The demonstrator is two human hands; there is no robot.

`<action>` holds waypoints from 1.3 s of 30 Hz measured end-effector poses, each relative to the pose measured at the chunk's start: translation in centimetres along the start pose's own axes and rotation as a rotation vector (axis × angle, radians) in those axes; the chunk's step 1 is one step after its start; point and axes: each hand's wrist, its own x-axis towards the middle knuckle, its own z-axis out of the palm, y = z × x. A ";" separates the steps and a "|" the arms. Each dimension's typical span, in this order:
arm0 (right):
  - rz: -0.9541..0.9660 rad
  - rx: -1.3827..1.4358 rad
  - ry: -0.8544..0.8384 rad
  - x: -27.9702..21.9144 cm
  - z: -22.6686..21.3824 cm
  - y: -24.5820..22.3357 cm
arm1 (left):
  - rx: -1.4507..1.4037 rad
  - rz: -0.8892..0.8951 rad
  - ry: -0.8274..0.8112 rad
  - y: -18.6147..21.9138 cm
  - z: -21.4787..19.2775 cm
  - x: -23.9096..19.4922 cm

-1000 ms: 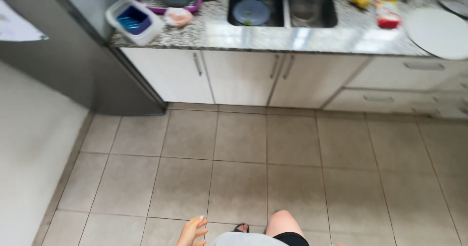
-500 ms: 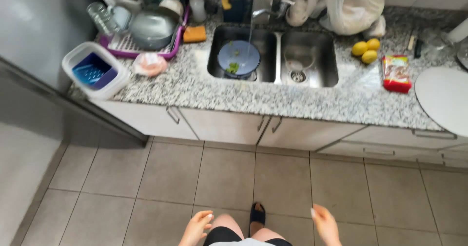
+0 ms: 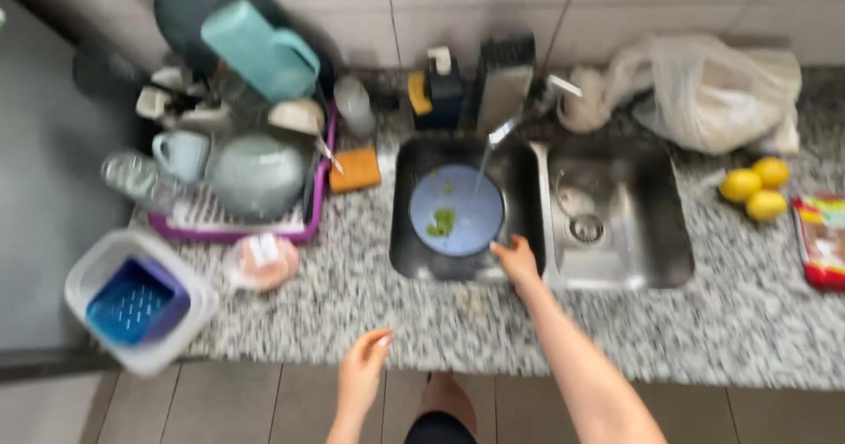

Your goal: The person washes lettuce leaves under running water in a kitchen sink, placing them into a blue colander. They then transfer the washed lettuce into a plastic container and move to the stove to check a pot of boiling eggs.

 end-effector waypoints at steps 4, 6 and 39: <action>0.304 0.037 -0.117 0.4 0.3 -4.7 | 0.369 0.326 -0.171 11.5 5.6 13.2; 0.245 -0.069 -0.070 4.3 2.3 0.4 | 0.642 0.745 -0.057 13.9 9.7 19.6; 0.267 0.396 -0.058 1.1 1.2 -4.4 | 1.374 0.764 -0.965 10.2 15.9 26.0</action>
